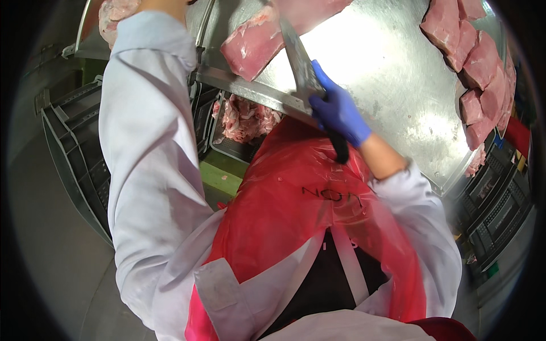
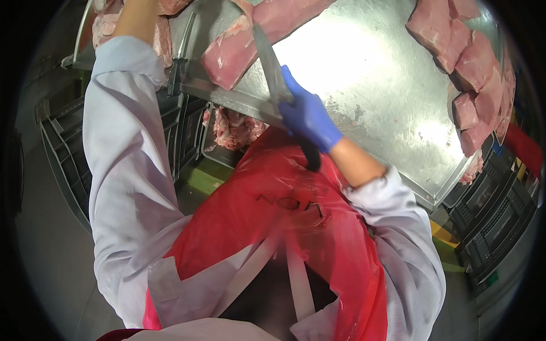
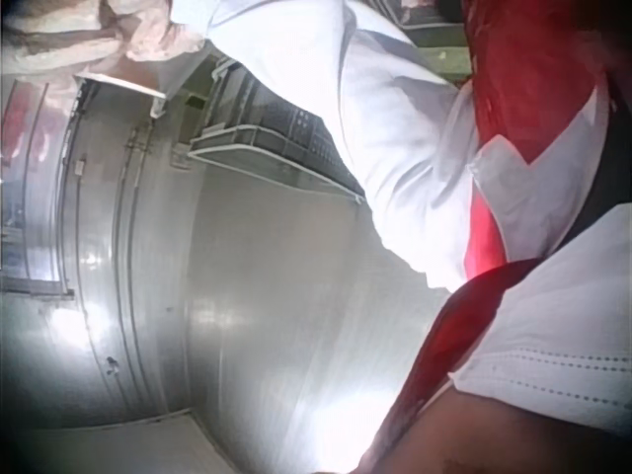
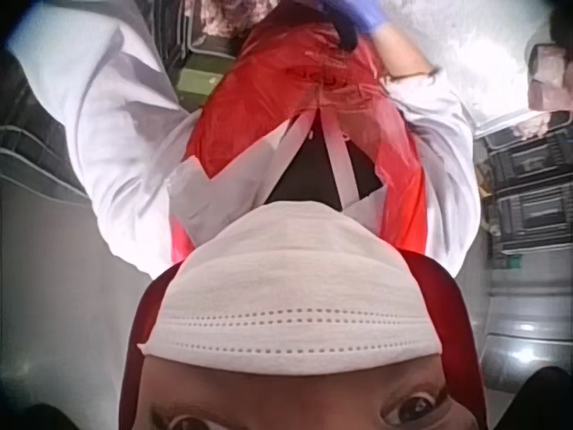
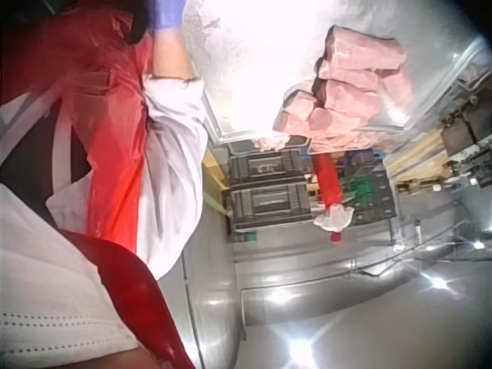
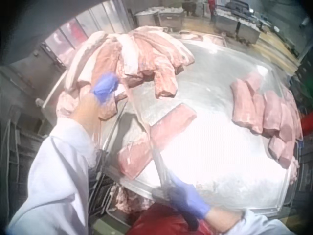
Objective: The person uses a knife to trim and cut large pieces of raw meat on a stainless steel table. They repeatedly slice off fat and trim the edges of the meat, placing the cut pieces into a metal tray. The person handles the meat with gloved hands and uses a knife for precise cutting.
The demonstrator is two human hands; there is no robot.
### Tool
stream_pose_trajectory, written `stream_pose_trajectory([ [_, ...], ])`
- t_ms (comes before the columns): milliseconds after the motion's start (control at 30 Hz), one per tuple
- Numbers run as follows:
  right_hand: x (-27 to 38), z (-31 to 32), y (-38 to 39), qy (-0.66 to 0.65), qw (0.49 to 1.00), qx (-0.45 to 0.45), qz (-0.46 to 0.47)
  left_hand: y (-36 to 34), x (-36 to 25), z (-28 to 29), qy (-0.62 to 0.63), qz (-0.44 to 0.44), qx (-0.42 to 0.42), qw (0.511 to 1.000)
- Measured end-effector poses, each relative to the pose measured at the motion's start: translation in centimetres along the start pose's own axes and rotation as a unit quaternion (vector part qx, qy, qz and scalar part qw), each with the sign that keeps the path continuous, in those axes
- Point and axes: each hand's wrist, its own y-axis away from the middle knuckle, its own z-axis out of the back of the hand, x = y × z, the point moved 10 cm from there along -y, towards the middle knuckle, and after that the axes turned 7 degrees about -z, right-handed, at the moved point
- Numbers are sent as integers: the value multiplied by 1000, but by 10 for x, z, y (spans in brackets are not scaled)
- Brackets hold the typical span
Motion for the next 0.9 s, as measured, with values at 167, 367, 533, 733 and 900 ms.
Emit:
stream_pose_trajectory([
  [167,40,68,-54,-39,990,-126,55,116,50,-44,-673,-104,136,720],
  [367,57,110,-139,252,932,-235,114,165,136,-151,-477,42,104,872],
  [533,64,120,-116,189,941,-210,184,153,56,-172,-538,22,172,825],
  [733,37,65,-116,173,981,-30,82,111,57,-180,-477,113,212,845],
  [900,-2,60,-55,76,992,67,78,112,28,-221,-581,-23,316,750],
])
